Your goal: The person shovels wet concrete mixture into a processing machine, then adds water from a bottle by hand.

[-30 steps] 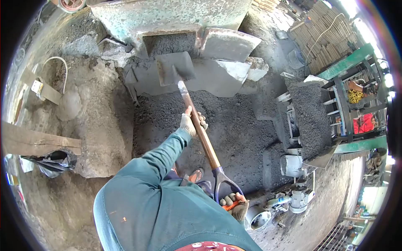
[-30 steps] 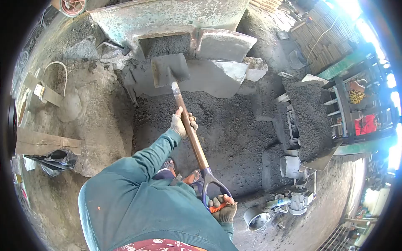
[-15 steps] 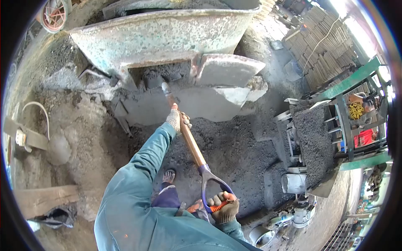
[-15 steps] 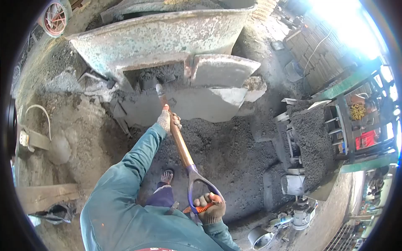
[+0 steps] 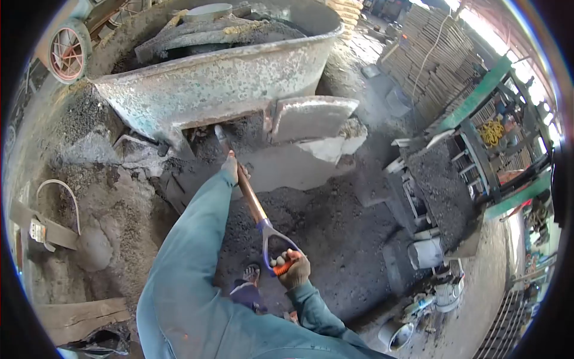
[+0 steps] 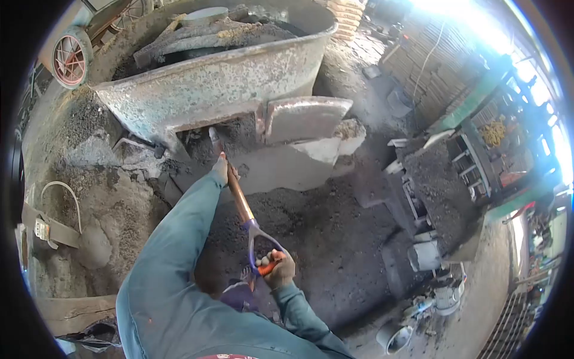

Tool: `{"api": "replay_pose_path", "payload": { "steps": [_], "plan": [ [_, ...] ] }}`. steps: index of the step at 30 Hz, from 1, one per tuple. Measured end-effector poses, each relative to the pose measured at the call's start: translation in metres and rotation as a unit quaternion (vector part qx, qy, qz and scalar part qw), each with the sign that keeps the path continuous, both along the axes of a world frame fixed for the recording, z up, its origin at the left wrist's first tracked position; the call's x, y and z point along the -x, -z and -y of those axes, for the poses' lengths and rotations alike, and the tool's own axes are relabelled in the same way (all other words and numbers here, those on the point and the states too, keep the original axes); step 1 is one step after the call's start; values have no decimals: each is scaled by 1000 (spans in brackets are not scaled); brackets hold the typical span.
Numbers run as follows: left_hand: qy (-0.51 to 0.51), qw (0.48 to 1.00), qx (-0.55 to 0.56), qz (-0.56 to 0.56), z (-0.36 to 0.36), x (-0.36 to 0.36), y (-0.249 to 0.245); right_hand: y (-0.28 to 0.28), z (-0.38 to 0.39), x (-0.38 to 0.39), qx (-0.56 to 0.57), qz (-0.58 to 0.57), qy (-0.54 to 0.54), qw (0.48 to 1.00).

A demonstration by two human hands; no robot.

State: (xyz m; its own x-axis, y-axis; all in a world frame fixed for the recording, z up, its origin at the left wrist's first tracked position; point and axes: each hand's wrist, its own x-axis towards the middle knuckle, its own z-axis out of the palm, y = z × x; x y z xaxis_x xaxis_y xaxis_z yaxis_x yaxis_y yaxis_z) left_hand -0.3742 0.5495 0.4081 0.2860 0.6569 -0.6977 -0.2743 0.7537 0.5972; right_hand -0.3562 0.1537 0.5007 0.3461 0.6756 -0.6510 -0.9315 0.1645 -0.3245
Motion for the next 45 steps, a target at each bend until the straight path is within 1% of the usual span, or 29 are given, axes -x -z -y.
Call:
{"api": "replay_pose_path", "payload": {
  "steps": [1,3,4,5,6,9,12,13,14,16,17,18,20,21,22,24,26,28,30,32,33,35,37,38,40,42,43,44,45],
  "plan": [
    [-18,998,-22,-64,2,-6,3,20,10,-3,4,14,2,1000],
    [10,999,-42,-11,2,-12,20,7,22,-8,-35,64,-7,997],
    [27,998,-48,4,12,-3,32,4,33,-2,-51,76,-9,996],
    [31,998,-47,-10,28,6,24,13,46,2,-70,78,-10,994],
    [36,998,-53,-20,39,7,8,8,55,5,-63,73,-1,995],
    [57,998,-15,25,56,15,21,-19,86,19,-35,64,20,997],
    [54,996,34,61,66,17,31,-28,118,30,1,59,59,997],
    [55,996,44,58,71,16,39,-25,131,32,29,53,65,996],
    [56,995,54,54,77,15,48,-14,148,34,33,41,76,996],
    [58,994,74,46,90,13,64,21,182,36,39,18,96,994],
    [60,994,93,8,106,9,69,35,194,39,89,26,134,987],
    [54,992,114,-10,123,7,74,36,207,41,127,21,149,980],
    [66,990,124,-24,162,12,82,39,229,40,198,7,179,964],
    [85,988,124,-36,181,15,95,48,247,44,249,25,199,947],
    [82,986,145,-32,205,20,98,56,271,46,256,32,190,947],
    [98,981,152,-72,254,27,117,88,333,60,253,-2,208,945],
    [90,974,189,-91,307,32,134,84,378,75,302,49,201,931],
    [104,968,205,-102,361,34,135,72,414,88,352,94,197,910],
    [130,957,228,-125,408,31,142,62,439,102,387,102,217,890],
    [164,944,258,-123,451,25,150,54,463,118,406,83,257,873],
    [189,944,233,-135,473,17,131,51,474,125,411,75,282,864],
    [234,939,218,-126,509,8,144,49,488,135,405,58,347,844],
    [293,921,220,-134,529,-17,136,53,495,143,386,47,418,821],
    [306,913,206,-171,539,-38,123,55,499,147,372,42,452,810],
    [336,911,186,-151,559,-85,82,57,505,153,343,43,512,787],
    [400,899,157,-84,578,-146,39,57,509,155,307,64,570,760],
    [438,887,143,-1,586,-176,18,53,511,148,290,97,589,748],
    [474,866,128,90,595,-211,14,48,513,136,277,145,599,737],
    [497,852,107,125,609,-251,-17,43,517,125,267,193,605,725]
  ]
}}
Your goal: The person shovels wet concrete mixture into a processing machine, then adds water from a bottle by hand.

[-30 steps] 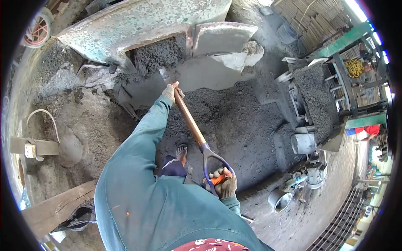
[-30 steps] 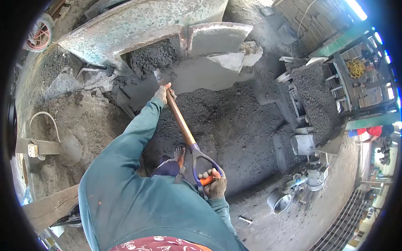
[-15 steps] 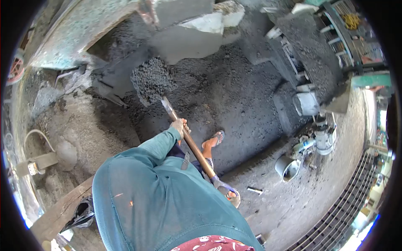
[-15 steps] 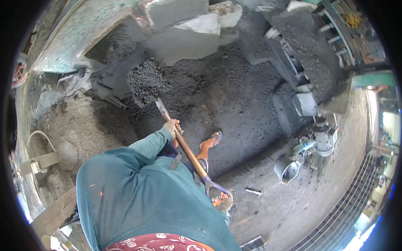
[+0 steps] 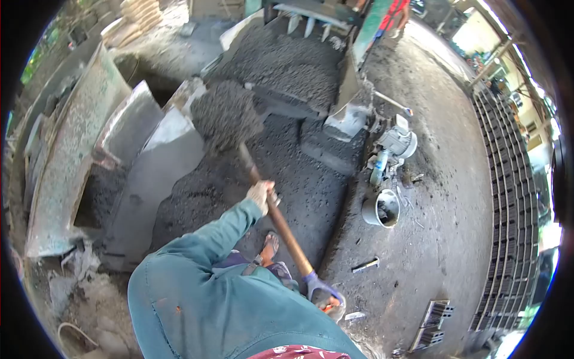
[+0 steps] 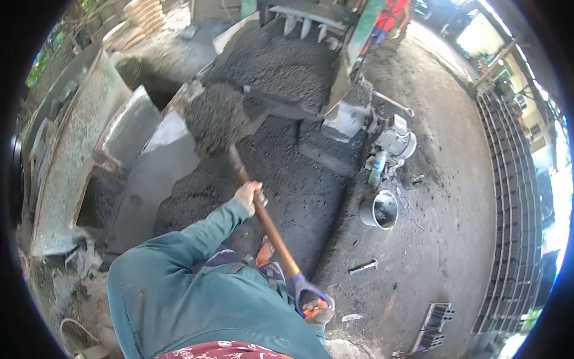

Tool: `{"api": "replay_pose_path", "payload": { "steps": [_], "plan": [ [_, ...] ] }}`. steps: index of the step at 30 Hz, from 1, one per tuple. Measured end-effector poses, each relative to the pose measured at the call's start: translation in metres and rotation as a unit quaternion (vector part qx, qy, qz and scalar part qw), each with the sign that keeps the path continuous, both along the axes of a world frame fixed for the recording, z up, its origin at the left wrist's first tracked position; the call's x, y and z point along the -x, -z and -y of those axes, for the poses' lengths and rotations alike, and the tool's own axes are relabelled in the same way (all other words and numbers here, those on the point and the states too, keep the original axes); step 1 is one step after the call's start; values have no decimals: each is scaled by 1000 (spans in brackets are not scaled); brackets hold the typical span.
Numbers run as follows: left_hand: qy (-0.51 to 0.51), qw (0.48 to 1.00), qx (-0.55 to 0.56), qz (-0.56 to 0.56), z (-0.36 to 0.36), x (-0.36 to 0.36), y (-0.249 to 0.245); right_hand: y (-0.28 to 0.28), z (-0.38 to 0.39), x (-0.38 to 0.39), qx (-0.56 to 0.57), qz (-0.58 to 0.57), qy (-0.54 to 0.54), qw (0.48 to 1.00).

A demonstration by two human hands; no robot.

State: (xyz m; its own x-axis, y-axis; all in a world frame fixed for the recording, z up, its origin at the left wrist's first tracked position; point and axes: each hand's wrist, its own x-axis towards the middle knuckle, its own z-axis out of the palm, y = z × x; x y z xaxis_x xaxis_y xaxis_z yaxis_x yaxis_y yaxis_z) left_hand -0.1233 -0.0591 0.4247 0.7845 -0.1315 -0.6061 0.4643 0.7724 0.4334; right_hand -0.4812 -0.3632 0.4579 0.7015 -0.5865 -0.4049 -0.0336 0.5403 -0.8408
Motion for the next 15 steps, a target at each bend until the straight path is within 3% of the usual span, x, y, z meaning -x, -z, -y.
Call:
{"api": "replay_pose_path", "payload": {
  "steps": [2,6,8,10,11,13,15],
  "plan": [
    [31,995,21,94,31,-71,-78,-12,15,-54,133,102,-65,984],
    [74,971,95,206,91,-198,-167,-109,-6,-157,306,166,31,937],
    [104,965,88,225,111,-231,-196,-137,-22,-206,544,197,156,800],
    [112,963,59,237,123,-253,-190,-155,-35,-237,689,183,59,699],
    [110,966,31,233,125,-254,-178,-164,-42,-247,739,232,-5,632],
    [111,971,-29,211,114,-248,-151,-146,-51,-272,786,226,-185,545],
    [100,974,-100,178,95,-231,-129,-102,-74,-282,849,281,-91,439]
  ]
}}
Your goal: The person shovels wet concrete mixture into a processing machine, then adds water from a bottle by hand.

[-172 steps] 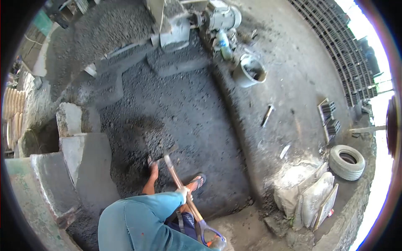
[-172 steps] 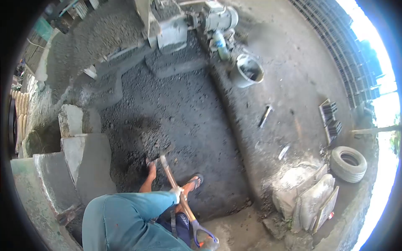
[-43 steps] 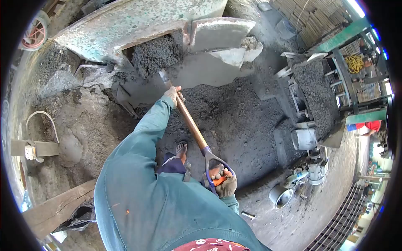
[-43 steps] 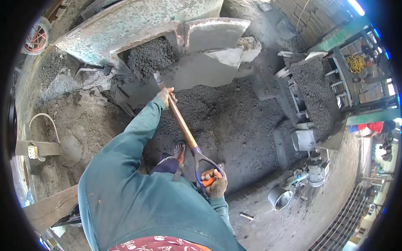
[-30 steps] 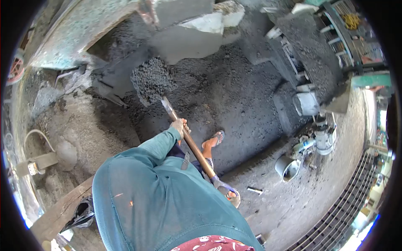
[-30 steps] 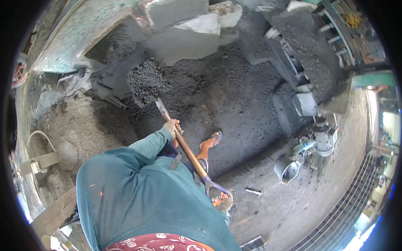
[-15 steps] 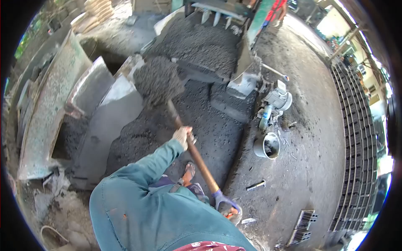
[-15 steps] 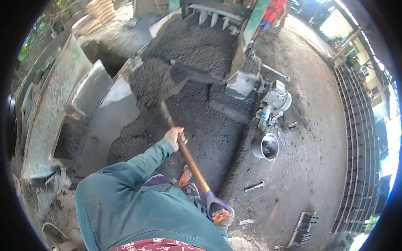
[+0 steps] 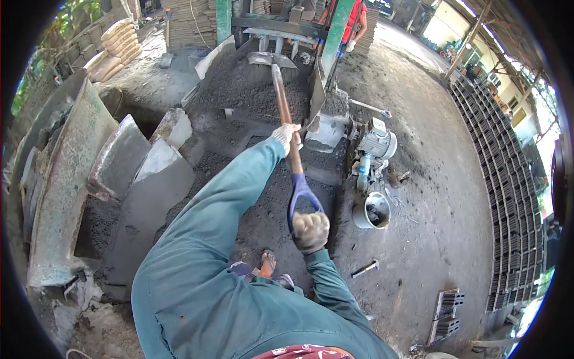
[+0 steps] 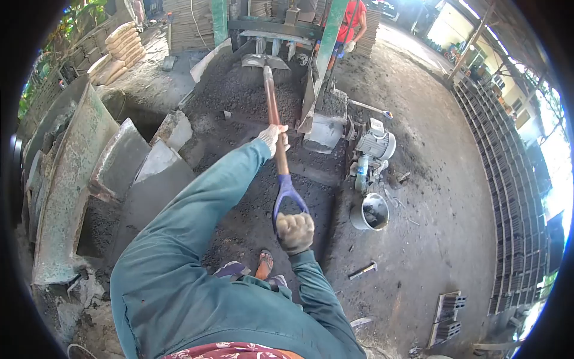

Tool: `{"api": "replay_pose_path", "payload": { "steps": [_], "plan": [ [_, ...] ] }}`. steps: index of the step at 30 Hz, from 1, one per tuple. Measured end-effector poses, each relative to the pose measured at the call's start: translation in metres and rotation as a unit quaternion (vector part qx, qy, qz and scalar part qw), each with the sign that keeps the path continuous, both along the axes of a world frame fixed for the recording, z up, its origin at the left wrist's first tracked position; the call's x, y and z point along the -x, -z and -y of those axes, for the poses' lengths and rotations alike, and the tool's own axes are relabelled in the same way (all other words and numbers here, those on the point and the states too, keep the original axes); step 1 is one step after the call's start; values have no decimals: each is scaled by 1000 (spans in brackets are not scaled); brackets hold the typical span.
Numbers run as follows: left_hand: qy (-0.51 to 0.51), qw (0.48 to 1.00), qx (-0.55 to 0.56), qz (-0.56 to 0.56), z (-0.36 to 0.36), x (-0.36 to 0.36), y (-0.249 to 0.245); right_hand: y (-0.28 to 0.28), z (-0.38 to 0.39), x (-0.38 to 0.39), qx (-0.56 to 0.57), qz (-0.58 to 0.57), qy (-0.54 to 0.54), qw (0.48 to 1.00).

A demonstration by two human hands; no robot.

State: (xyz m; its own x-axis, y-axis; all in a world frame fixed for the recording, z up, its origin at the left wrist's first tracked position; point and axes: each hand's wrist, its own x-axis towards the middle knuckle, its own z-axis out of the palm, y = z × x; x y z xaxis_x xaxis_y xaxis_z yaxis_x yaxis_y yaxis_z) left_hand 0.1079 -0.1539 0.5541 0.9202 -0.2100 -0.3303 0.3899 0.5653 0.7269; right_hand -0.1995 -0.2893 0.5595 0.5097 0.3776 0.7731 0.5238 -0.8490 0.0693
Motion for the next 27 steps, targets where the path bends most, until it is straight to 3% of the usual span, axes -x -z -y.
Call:
{"api": "replay_pose_path", "payload": {
  "steps": [3,4,6,8,9,12,13,16,17,19,20,22,26,27],
  "plan": [
    [10,999,26,-21,-23,46,-3,58,23,17,-2,-133,-3,991],
    [20,995,95,-13,-31,69,1,72,37,25,19,-204,12,979],
    [73,980,182,16,-60,106,-4,101,66,36,-20,-271,-10,962],
    [42,964,229,127,-104,141,-23,120,88,53,-144,-310,-30,939],
    [-21,963,240,123,-129,154,-15,128,93,58,-203,-289,-43,934],
    [-195,955,212,73,-208,216,42,146,94,74,-385,-452,33,804],
    [-273,946,178,4,-222,244,66,135,87,70,-328,-429,39,841],
    [-453,866,137,-162,-247,336,120,140,80,67,-317,-607,82,724],
    [-485,837,144,-209,-250,365,130,155,81,67,-322,-617,69,715],
    [-536,771,175,-295,-258,425,153,209,95,68,-384,-667,51,636],
    [-540,766,194,-289,-256,456,161,225,100,79,-412,-694,50,589],
    [-557,747,190,-310,-253,501,167,187,78,80,-462,-723,29,513],
    [-588,722,192,-311,-261,563,195,162,39,108,-425,-762,37,487],
    [-587,716,237,-293,-260,574,205,166,32,120,-397,-750,33,529]
  ]
}}
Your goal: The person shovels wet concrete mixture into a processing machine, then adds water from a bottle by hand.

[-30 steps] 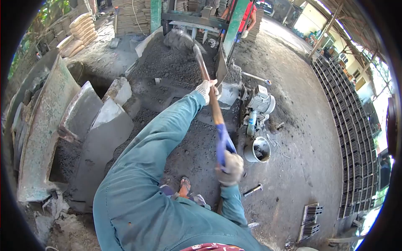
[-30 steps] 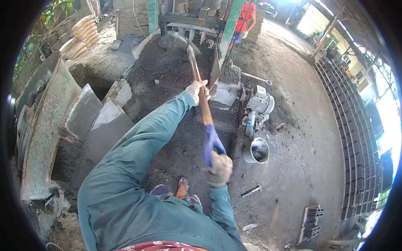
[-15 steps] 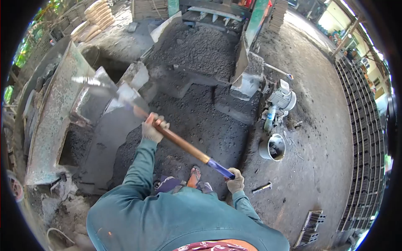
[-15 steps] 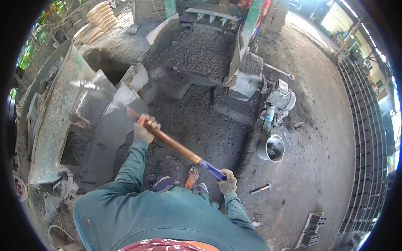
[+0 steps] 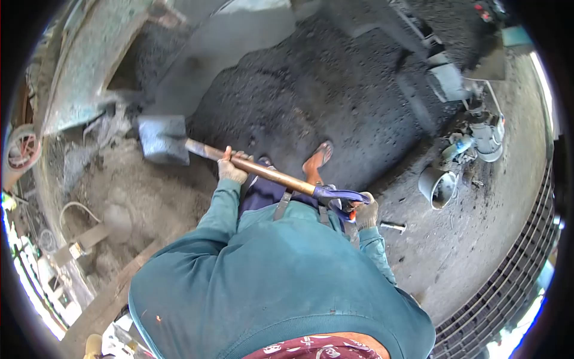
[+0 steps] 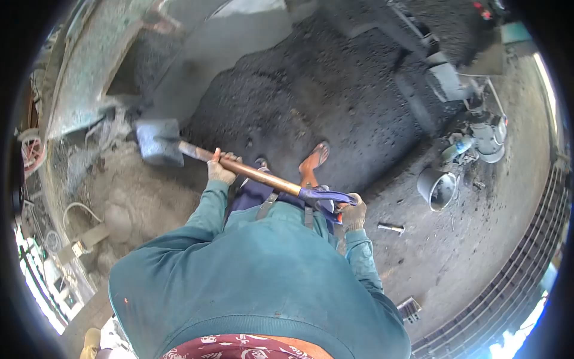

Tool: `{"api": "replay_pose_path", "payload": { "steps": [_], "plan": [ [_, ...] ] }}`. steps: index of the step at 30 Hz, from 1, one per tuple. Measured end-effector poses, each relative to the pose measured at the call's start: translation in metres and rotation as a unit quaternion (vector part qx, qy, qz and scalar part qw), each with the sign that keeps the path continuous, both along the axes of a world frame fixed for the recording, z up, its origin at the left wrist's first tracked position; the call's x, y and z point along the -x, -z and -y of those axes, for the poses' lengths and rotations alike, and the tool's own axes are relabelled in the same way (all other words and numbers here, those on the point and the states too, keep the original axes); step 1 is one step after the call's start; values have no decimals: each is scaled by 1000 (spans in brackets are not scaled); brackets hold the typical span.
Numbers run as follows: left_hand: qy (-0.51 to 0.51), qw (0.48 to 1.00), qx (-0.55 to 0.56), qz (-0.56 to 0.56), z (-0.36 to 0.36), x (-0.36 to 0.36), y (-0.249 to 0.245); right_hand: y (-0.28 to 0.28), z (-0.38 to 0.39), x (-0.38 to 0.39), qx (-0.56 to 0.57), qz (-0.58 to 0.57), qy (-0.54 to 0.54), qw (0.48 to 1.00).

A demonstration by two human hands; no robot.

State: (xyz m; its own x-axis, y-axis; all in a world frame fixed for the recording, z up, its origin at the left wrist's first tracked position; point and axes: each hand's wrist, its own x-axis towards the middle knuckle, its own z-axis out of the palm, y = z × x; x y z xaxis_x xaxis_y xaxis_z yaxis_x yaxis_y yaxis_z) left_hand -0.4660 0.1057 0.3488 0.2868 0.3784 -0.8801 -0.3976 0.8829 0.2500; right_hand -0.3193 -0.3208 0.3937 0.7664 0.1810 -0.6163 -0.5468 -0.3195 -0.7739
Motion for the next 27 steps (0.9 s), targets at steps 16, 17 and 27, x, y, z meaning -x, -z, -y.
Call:
{"api": "replay_pose_path", "payload": {
  "steps": [16,17,27],
  "plan": [
    [375,831,400,-91,283,44,146,-117,36,234,354,-87,378,851],
    [400,824,390,-94,295,41,154,-103,52,244,321,-90,390,858],
    [327,897,275,-114,31,-57,366,170,-112,151,117,-68,299,945]
  ]
}}
